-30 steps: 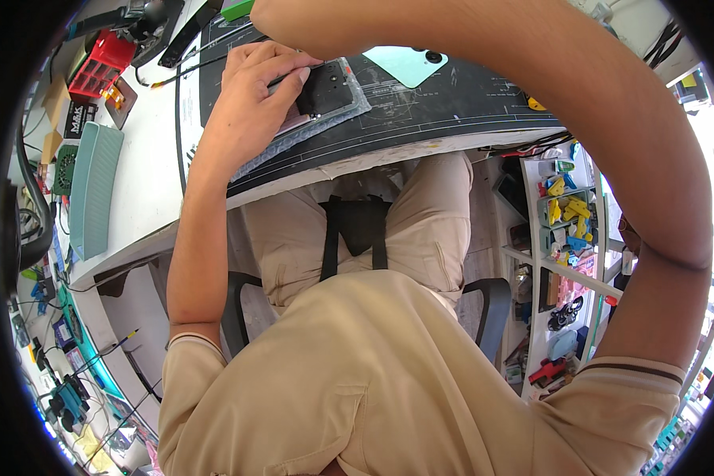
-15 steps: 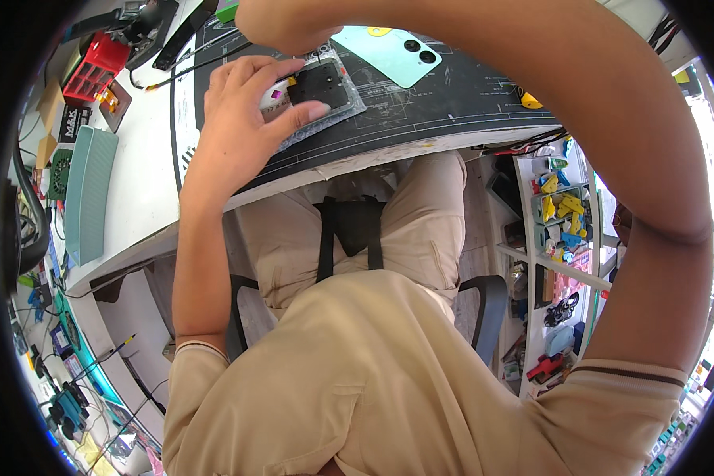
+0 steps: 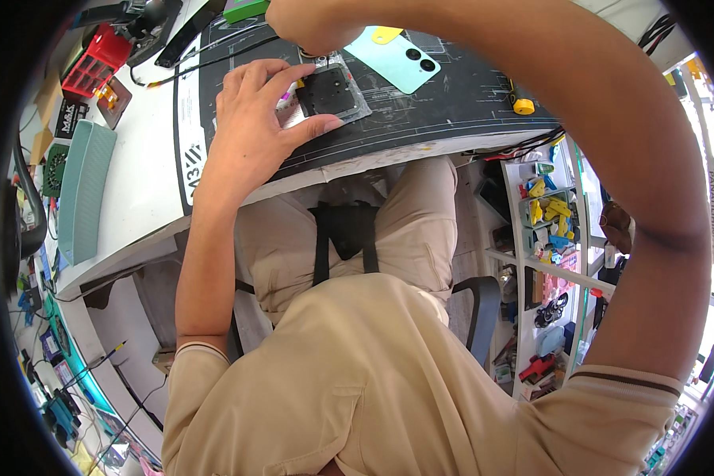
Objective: The person uses a small screwdriver to remove screws from a disassembled smartphone chassis on a workbench. They repeatedly pick up and place screws, then handle a small circuit board and a light-blue phone back cover.
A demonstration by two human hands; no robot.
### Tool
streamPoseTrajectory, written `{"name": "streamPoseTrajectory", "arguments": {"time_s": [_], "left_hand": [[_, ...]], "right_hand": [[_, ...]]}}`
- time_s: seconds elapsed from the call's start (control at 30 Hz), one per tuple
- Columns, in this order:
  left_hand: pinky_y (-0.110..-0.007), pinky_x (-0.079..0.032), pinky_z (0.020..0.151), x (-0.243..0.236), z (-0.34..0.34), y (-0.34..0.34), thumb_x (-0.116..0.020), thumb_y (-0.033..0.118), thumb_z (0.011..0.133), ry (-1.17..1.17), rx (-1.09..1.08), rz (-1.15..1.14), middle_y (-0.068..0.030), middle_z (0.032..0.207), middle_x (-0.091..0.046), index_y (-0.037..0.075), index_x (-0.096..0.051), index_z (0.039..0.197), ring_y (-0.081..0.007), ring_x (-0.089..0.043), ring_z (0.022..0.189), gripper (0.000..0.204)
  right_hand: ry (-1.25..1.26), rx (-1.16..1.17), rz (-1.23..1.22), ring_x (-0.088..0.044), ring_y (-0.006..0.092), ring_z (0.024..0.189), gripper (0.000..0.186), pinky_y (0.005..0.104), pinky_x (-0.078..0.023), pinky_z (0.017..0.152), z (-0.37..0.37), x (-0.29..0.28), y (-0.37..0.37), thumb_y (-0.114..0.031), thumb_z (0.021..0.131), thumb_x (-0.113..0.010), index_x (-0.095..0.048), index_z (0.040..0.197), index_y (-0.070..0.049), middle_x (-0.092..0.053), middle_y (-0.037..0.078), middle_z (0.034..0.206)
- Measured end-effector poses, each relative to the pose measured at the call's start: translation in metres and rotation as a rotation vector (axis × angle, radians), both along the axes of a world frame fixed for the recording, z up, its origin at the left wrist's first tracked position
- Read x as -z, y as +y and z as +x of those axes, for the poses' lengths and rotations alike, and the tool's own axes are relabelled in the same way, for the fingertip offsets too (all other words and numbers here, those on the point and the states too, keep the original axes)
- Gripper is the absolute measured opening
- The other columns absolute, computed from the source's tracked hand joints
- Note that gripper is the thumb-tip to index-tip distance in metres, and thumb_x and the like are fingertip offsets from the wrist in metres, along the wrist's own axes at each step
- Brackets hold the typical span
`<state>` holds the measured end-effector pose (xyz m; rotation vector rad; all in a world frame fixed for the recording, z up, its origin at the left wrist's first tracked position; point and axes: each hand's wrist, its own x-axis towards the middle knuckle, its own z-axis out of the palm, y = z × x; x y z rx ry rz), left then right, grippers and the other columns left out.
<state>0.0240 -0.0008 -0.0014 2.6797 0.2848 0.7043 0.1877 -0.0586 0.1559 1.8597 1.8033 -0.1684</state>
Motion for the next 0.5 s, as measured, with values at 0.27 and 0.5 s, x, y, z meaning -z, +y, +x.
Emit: {"name": "streamPoseTrajectory", "arguments": {"time_s": [0.27,0.5], "left_hand": [[-0.049,-0.038,0.115,0.0,0.0,0.0,-0.085,0.055,0.083,0.013,0.003,-0.007,-0.0087,0.134,-0.062,0.008,-0.072,0.133,-0.0338,-0.048,0.135,0.07],[-0.048,-0.036,0.118,-0.001,-0.002,0.001,-0.084,0.058,0.084,0.061,-0.013,-0.006,-0.0089,0.138,-0.06,0.015,-0.07,0.14,-0.0308,-0.046,0.14,0.072]], "right_hand": [[-0.09,0.004,-0.004,-0.077,0.0365,0.1,0.023,0.0462,-0.06,0.085,0.003,0.017,0.004,-0.013,0.084,-0.072,-0.083,0.101,-0.003,-0.079,0.021,0.104],[-0.099,-0.078,-0.068,-0.077,0.0356,0.1,0.023,0.0458,-0.06,0.084,-0.003,0.015,0.008,-0.015,0.082,-0.075,-0.084,0.1,-0.005,-0.08,0.019,0.103]]}}
